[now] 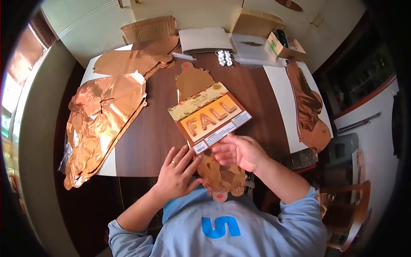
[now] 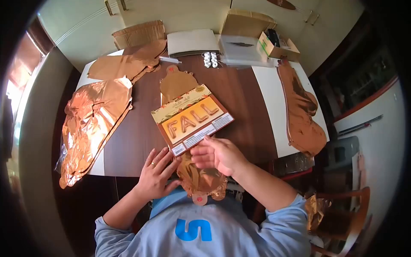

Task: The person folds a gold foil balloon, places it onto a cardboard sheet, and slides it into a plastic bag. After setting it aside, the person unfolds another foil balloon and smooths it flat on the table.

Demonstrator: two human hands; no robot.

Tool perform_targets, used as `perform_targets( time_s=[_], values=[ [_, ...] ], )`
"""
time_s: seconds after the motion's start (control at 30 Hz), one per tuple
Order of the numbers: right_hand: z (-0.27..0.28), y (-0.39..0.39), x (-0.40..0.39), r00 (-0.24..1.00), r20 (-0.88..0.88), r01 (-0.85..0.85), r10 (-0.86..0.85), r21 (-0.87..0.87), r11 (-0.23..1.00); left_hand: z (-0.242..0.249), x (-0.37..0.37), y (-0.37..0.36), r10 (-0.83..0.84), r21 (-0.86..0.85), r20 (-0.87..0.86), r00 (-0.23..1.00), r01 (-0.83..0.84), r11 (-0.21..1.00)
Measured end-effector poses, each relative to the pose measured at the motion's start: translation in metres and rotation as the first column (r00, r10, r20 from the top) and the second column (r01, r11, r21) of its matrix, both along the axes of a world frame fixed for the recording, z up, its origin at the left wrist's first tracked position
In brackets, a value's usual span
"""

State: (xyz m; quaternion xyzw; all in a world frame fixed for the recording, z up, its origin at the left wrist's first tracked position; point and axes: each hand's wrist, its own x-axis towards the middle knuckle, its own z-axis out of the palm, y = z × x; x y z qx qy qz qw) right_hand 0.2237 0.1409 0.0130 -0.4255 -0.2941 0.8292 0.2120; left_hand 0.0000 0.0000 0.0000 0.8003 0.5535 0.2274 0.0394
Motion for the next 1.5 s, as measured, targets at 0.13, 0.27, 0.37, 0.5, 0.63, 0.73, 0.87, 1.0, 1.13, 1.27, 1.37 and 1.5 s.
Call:
perform_targets(
  time_s=[0.13,0.27,0.37,0.5,0.63,0.73,0.87,1.0,1.13,1.27,1.37,1.5],
  values=[
    [0.024,-0.002,0.034,0.922,0.284,-0.325,0.262,0.204,0.923,0.005,-0.020,-0.035,0.082,0.102,0.024,0.996,-0.084,0.991],
    [0.034,0.014,0.073,0.748,0.658,-0.663,-0.082,0.738,-0.123,0.003,-0.010,-0.004,0.049,0.113,0.116,0.992,-0.062,0.992],
    [0.023,-0.002,0.063,0.632,0.771,-0.751,-0.081,0.583,-0.311,0.014,-0.012,0.019,-0.004,0.014,0.088,0.996,0.003,1.000],
    [-0.025,-0.013,0.060,0.646,0.706,-0.711,-0.290,0.419,-0.565,-0.001,-0.028,0.033,-0.053,-0.035,0.087,0.995,0.056,0.998],
    [-0.045,-0.025,0.063,0.794,0.517,-0.592,-0.321,0.534,-0.604,-0.001,-0.030,0.022,-0.084,-0.053,0.037,0.996,0.086,0.995],
    [-0.048,-0.031,0.064,0.831,0.450,-0.549,-0.328,0.567,-0.614,0.004,-0.024,0.009,-0.102,-0.062,-0.003,0.995,0.102,0.993],
    [-0.044,-0.030,0.063,0.861,0.410,-0.505,-0.300,0.624,-0.596,-0.001,-0.015,0.001,-0.117,-0.072,-0.034,0.993,0.114,0.991],
    [-0.045,-0.031,0.053,0.859,0.389,-0.512,-0.334,0.615,-0.600,-0.007,-0.009,0.004,-0.074,-0.009,-0.011,0.997,0.074,0.997],
    [-0.048,-0.038,0.053,0.865,0.352,-0.502,-0.358,0.593,-0.630,-0.011,-0.011,0.009,-0.100,0.023,0.037,0.994,0.099,0.995],
    [-0.048,-0.041,0.061,0.870,0.344,-0.494,-0.354,0.599,-0.630,-0.010,-0.012,0.009,-0.136,-0.003,0.060,0.989,0.136,0.991],
    [-0.050,-0.043,0.065,0.883,0.316,-0.470,-0.348,0.601,-0.647,-0.012,-0.011,0.010,-0.161,0.011,0.067,0.985,0.160,0.987],
    [-0.048,-0.046,0.073,0.878,0.321,-0.478,-0.354,0.581,-0.659,-0.014,-0.004,0.010,-0.168,0.040,0.047,0.985,0.166,0.985]
  ],
)
